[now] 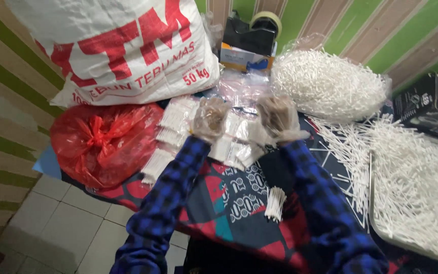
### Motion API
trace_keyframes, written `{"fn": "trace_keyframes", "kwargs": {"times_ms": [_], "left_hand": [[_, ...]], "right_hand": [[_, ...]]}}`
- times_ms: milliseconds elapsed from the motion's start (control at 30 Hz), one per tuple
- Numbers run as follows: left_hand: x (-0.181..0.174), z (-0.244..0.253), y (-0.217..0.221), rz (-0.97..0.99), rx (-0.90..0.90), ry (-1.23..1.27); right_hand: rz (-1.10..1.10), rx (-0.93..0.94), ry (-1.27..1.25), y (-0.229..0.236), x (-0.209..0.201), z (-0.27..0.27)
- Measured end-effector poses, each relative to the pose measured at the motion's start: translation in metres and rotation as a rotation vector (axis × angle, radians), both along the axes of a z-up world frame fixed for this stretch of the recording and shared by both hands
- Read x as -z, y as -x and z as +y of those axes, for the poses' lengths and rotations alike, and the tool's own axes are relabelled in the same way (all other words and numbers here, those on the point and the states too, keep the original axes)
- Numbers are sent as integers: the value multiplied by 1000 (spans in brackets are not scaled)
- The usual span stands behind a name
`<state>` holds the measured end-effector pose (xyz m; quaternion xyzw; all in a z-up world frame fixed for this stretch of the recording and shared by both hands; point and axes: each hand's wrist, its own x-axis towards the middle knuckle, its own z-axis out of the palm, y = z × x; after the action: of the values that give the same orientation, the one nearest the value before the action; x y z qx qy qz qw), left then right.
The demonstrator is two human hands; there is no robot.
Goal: The person bundles cotton-tipped swabs by gathering them into small groups and securing them inside small plastic bags by hand.
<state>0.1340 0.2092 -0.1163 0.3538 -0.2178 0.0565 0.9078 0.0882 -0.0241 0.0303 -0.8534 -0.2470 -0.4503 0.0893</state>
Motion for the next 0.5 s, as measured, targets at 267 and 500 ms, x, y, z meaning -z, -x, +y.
{"fn": "trace_keyframes", "kwargs": {"times_ms": [267,500], "left_hand": [[-63,8,-29,-381,-993,-2068],[-162,-14,32,-93,-1111,-1828]], "right_hand": [[234,74,250,-111,35,49],[501,310,529,-152,76,63]]}}
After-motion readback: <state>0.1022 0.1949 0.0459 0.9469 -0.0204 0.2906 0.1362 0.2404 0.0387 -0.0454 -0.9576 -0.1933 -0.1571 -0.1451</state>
